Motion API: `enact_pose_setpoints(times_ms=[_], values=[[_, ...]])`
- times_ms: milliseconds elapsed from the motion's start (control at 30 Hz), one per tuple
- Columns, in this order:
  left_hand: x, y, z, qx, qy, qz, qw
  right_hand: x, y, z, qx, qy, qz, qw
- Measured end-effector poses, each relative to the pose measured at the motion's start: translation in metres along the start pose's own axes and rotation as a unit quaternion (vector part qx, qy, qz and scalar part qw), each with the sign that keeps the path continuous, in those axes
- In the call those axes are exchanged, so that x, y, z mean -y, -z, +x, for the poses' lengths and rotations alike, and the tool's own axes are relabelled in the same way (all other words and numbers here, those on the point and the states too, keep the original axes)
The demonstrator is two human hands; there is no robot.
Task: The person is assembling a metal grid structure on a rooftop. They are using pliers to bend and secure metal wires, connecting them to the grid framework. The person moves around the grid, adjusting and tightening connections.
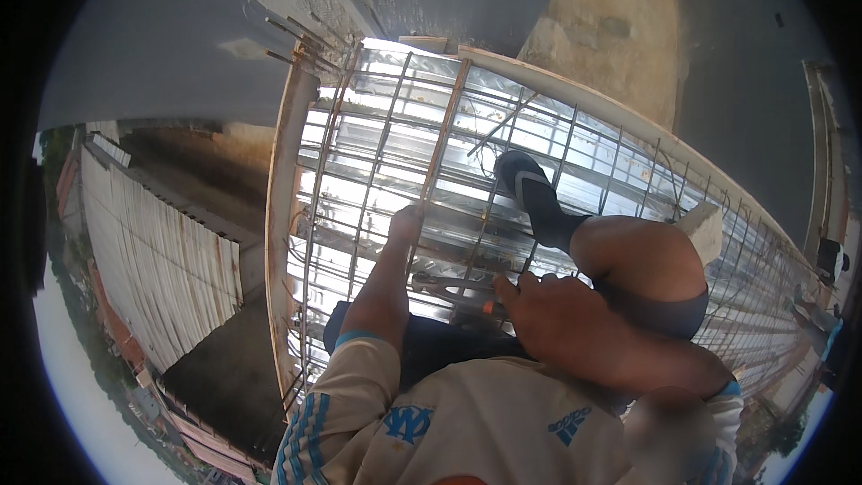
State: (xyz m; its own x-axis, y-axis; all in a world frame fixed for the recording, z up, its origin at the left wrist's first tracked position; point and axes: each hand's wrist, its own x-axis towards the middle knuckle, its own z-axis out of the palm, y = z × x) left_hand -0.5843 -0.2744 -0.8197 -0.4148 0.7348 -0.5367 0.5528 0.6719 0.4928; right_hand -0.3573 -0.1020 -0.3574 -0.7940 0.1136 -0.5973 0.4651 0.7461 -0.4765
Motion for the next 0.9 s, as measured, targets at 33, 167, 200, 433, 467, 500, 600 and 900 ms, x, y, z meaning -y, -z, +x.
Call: enact_pose_setpoints(times_ms=[33, 167, 200, 433, 467, 500, 600, 900], values=[[-0.015, 0.0, 0.0, 0.012, 0.012, 0.005, 1.0, -0.003, -0.003, -0.001, -0.003, -0.005, -0.005, 1.0], [-0.083, 0.027, -0.015, 0.028, 0.086, 0.025, 0.996, -0.004, -0.003, -0.008, -0.003, -0.026, -0.011, 1.0], [-0.084, 0.028, -0.016, 0.02, 0.094, 0.027, 0.995, -0.003, -0.005, -0.008, -0.014, -0.021, -0.009, 1.0], [-0.077, 0.023, -0.017, 0.028, 0.077, 0.032, 0.996, 0.0, -0.006, -0.008, 0.011, -0.036, -0.001, 0.999], [-0.074, 0.021, -0.016, 0.033, 0.077, 0.038, 0.996, 0.0, -0.007, -0.008, 0.011, -0.036, -0.002, 0.999], [-0.07, 0.019, -0.015, 0.035, 0.078, 0.04, 0.996, -0.001, -0.008, -0.008, 0.01, -0.036, -0.004, 0.999], [-0.075, 0.018, -0.015, 0.045, 0.074, 0.045, 0.995, -0.002, -0.008, -0.008, 0.022, -0.043, -0.003, 0.999], [-0.084, 0.02, -0.017, 0.028, 0.093, 0.047, 0.994, -0.002, -0.005, -0.008, 0.037, -0.057, 0.0, 0.998]])
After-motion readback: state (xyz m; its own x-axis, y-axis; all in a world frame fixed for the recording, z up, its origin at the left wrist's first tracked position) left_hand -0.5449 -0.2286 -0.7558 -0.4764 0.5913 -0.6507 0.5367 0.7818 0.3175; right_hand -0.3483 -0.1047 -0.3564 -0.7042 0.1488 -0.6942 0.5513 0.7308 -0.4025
